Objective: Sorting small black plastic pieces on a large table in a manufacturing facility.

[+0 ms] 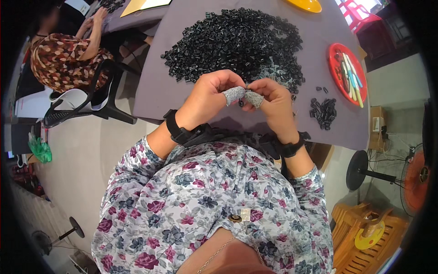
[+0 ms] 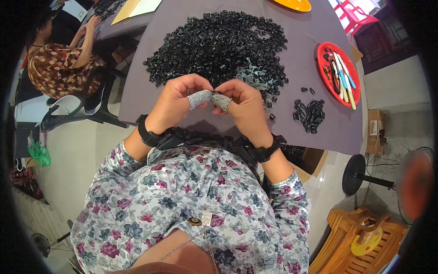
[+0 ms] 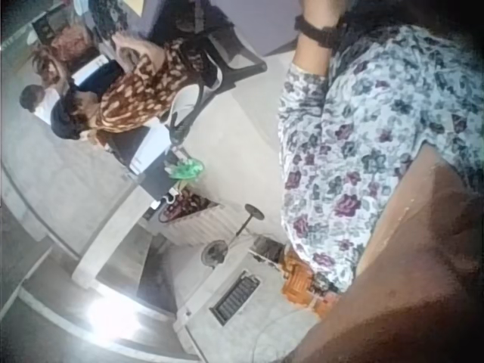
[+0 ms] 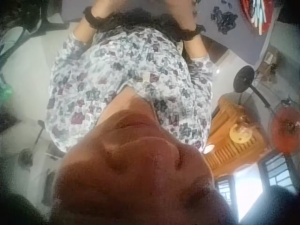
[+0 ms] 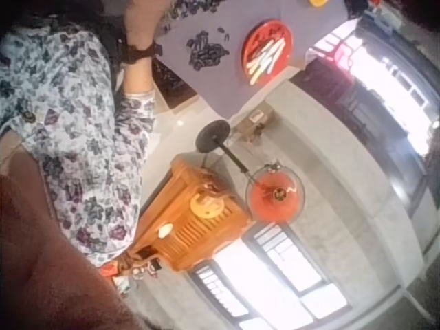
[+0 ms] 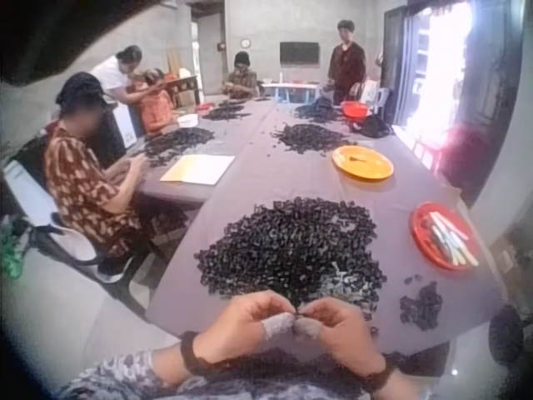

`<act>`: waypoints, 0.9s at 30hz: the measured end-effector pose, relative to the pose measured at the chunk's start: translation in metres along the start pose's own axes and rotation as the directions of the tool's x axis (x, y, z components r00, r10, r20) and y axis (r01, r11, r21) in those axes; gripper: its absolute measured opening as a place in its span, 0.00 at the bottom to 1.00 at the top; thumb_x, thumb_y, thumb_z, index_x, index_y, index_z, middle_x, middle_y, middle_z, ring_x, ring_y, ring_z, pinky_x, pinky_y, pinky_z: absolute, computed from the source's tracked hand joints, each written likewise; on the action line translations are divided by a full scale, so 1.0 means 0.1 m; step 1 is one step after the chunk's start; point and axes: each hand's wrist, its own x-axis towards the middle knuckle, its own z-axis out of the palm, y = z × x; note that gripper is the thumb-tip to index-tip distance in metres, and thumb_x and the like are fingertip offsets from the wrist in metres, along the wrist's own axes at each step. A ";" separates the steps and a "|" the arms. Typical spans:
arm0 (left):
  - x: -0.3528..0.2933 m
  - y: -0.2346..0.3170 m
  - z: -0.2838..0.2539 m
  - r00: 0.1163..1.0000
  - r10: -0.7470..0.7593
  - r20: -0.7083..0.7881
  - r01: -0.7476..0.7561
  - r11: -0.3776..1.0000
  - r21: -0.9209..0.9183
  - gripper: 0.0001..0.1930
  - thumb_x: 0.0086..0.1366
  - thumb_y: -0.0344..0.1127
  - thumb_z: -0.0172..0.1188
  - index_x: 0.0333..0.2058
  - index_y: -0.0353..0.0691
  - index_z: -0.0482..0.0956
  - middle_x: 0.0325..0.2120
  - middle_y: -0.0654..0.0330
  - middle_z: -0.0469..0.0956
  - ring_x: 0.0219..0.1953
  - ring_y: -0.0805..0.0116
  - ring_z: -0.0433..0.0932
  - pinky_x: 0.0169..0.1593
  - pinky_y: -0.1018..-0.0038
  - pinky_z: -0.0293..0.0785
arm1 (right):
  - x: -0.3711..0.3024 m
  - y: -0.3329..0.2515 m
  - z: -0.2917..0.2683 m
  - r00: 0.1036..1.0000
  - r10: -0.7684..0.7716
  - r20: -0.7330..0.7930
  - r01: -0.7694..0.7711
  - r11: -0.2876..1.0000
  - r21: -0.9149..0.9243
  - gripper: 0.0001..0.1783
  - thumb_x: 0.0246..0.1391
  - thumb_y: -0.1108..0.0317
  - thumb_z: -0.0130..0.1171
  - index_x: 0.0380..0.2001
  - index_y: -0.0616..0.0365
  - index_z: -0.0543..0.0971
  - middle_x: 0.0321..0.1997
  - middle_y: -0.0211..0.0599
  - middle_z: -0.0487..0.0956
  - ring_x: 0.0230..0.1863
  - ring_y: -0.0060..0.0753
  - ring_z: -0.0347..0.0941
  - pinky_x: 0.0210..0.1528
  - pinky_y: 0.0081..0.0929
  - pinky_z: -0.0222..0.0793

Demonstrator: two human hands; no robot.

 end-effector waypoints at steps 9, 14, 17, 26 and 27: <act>0.00 -0.04 -0.01 0.999 -0.042 -0.017 0.043 0.998 0.052 0.07 0.68 0.23 0.63 0.44 0.35 0.82 0.35 0.67 0.83 0.35 0.81 0.79 0.41 0.82 0.76 | 0.01 -0.03 -0.04 0.997 -0.060 -0.050 0.060 0.998 0.001 0.05 0.64 0.75 0.62 0.42 0.63 0.81 0.35 0.34 0.85 0.32 0.23 0.83 0.34 0.20 0.79; -0.01 -0.03 0.01 0.997 -0.073 0.012 0.071 0.992 0.100 0.07 0.68 0.23 0.62 0.44 0.34 0.82 0.35 0.66 0.84 0.37 0.80 0.80 0.42 0.80 0.77 | 0.00 -0.02 -0.02 0.998 -0.046 -0.049 0.042 0.996 -0.076 0.03 0.65 0.72 0.62 0.39 0.61 0.81 0.31 0.32 0.84 0.28 0.19 0.80 0.30 0.17 0.76; 0.00 -0.04 0.02 0.997 -0.075 0.016 0.073 0.994 0.083 0.06 0.68 0.23 0.62 0.43 0.34 0.82 0.36 0.65 0.84 0.38 0.79 0.81 0.43 0.80 0.78 | -0.01 -0.05 0.03 0.997 -0.001 -0.075 -0.003 0.999 -0.053 0.04 0.66 0.71 0.61 0.39 0.61 0.81 0.31 0.32 0.84 0.28 0.19 0.79 0.28 0.16 0.75; 0.00 -0.18 -0.01 1.000 -0.026 0.001 0.026 0.999 0.031 0.06 0.67 0.23 0.62 0.41 0.33 0.84 0.32 0.65 0.84 0.35 0.79 0.80 0.41 0.78 0.77 | -0.04 -0.05 -0.02 0.992 0.117 0.042 -0.117 0.993 0.008 0.06 0.69 0.70 0.57 0.41 0.62 0.79 0.33 0.33 0.84 0.27 0.19 0.79 0.30 0.18 0.75; -0.01 -0.19 0.00 1.000 -0.029 0.009 0.028 0.999 0.020 0.06 0.67 0.23 0.62 0.41 0.33 0.84 0.32 0.65 0.84 0.35 0.79 0.80 0.41 0.78 0.76 | -0.03 -0.02 -0.05 0.993 0.107 0.053 -0.106 0.994 -0.027 0.06 0.69 0.70 0.57 0.42 0.62 0.79 0.33 0.33 0.84 0.27 0.19 0.79 0.30 0.18 0.75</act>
